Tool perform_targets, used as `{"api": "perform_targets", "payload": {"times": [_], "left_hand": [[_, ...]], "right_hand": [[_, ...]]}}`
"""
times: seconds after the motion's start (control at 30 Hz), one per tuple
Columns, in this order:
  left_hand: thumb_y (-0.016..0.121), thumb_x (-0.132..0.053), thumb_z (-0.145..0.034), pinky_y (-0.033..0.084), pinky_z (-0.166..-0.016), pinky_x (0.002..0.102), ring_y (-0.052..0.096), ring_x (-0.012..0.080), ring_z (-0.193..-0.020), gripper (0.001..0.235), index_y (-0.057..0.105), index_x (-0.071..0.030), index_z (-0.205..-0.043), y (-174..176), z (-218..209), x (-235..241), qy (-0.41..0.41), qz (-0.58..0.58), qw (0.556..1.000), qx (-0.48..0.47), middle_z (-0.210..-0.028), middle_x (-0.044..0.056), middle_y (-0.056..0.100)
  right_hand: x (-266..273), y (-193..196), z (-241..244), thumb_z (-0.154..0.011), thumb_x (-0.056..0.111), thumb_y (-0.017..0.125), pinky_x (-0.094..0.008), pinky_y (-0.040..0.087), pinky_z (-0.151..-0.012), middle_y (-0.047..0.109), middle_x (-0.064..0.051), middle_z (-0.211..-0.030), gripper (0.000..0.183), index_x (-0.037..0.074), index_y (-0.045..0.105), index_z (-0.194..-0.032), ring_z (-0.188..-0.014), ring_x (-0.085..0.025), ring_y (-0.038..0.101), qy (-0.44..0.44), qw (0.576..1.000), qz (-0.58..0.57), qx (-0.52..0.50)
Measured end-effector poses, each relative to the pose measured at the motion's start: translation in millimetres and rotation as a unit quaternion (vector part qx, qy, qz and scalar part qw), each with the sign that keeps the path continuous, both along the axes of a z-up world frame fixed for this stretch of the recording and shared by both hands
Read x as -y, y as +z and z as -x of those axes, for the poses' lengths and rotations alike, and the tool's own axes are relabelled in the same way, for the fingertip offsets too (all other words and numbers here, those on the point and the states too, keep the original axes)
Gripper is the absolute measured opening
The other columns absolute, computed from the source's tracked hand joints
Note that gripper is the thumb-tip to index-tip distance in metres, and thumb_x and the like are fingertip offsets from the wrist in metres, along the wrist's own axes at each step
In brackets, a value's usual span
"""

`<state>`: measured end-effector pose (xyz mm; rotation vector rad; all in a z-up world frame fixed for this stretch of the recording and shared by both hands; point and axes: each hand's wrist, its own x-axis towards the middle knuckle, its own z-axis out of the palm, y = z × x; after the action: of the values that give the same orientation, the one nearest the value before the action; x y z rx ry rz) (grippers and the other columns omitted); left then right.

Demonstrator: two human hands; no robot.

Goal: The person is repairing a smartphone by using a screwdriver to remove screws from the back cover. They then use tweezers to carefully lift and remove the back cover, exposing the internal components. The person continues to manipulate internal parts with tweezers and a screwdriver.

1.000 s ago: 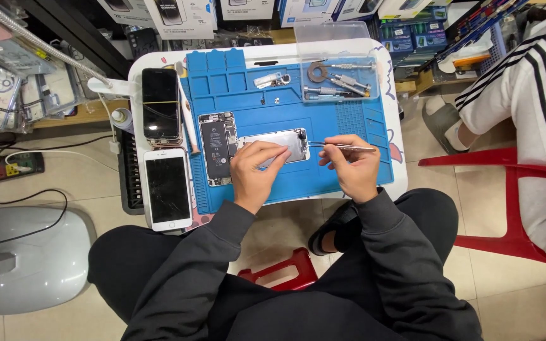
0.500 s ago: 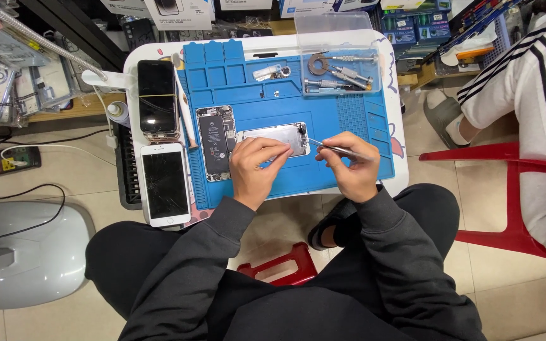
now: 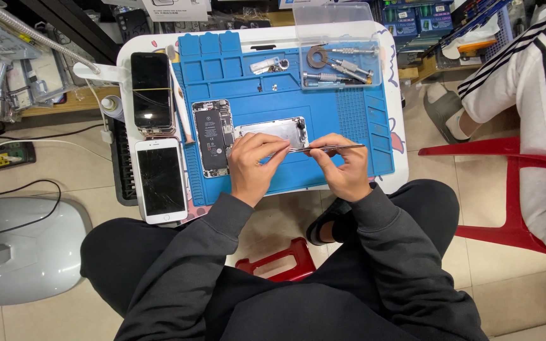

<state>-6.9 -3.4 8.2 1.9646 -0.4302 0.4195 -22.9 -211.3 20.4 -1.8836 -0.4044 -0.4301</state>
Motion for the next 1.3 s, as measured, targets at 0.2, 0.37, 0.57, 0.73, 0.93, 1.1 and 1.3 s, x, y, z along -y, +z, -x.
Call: {"api": "perform_targets", "payload": {"times": [0.2,0.37,0.57,0.73,0.93,1.1,1.3], "left_hand": [[0.085,-0.009,-0.091,0.055,-0.083,0.034,0.071,0.0187,-0.085,0.013,0.085,-0.020,-0.099,1,1,1,-0.002,-0.009,1.000,0.003,-0.093,-0.002,0.080],[0.085,-0.008,-0.091,0.055,-0.083,0.034,0.071,0.0185,-0.085,0.013,0.085,-0.019,-0.098,4,1,2,-0.006,-0.010,1.000,0.004,-0.092,-0.003,0.079],[0.085,-0.009,-0.091,0.056,-0.085,0.034,0.071,0.0186,-0.084,0.011,0.085,-0.019,-0.095,7,2,2,-0.021,-0.036,0.999,-0.001,-0.092,-0.003,0.080],[0.085,-0.010,-0.090,0.055,-0.087,0.034,0.071,0.0172,-0.086,0.011,0.084,-0.021,-0.094,5,1,1,-0.022,-0.052,0.998,0.006,-0.092,-0.005,0.079],[0.084,-0.013,-0.092,0.054,-0.089,0.034,0.071,0.0167,-0.086,0.009,0.084,-0.021,-0.096,5,0,-2,-0.027,-0.091,0.995,0.012,-0.090,-0.006,0.078],[0.087,-0.014,-0.089,0.054,-0.090,0.034,0.072,0.0163,-0.086,0.009,0.084,-0.021,-0.094,10,0,0,-0.021,-0.101,0.995,0.009,-0.090,-0.007,0.078],[0.087,-0.013,-0.088,0.054,-0.090,0.035,0.072,0.0164,-0.086,0.009,0.084,-0.020,-0.092,12,1,-3,-0.018,-0.111,0.994,0.010,-0.088,-0.007,0.078]], "right_hand": [[-1,0,0,-0.100,0.013,0.076,-0.030,0.059,-0.062,0.078,-0.007,-0.079,0.008,0.006,0.078,-0.098,-0.075,-0.020,0.075,-0.005,1.000,0.011,-0.008],[0,0,0,-0.100,0.013,0.075,-0.031,0.059,-0.062,0.078,-0.008,-0.078,0.008,0.006,0.078,-0.098,-0.076,-0.021,0.075,-0.008,1.000,0.014,-0.015],[1,-2,0,-0.101,0.011,0.073,-0.032,0.060,-0.061,0.078,-0.008,-0.078,0.009,0.005,0.079,-0.098,-0.076,-0.023,0.076,-0.003,1.000,0.027,-0.015],[2,-1,-1,-0.101,0.012,0.074,-0.032,0.060,-0.060,0.078,-0.007,-0.079,0.009,0.005,0.080,-0.097,-0.075,-0.024,0.076,0.004,0.999,0.037,-0.010],[-1,4,0,-0.098,0.008,0.075,-0.031,0.060,-0.058,0.080,-0.007,-0.085,0.009,0.004,0.079,-0.091,-0.077,-0.025,0.076,0.007,0.999,0.041,-0.025],[-2,12,1,-0.099,0.007,0.073,-0.033,0.061,-0.059,0.080,-0.010,-0.086,0.011,0.002,0.079,-0.091,-0.078,-0.027,0.077,0.009,0.999,0.027,-0.039],[1,5,0,-0.100,0.010,0.073,-0.032,0.060,-0.058,0.081,-0.010,-0.088,0.013,0.003,0.079,-0.090,-0.079,-0.026,0.076,0.017,0.997,0.019,-0.079]]}}
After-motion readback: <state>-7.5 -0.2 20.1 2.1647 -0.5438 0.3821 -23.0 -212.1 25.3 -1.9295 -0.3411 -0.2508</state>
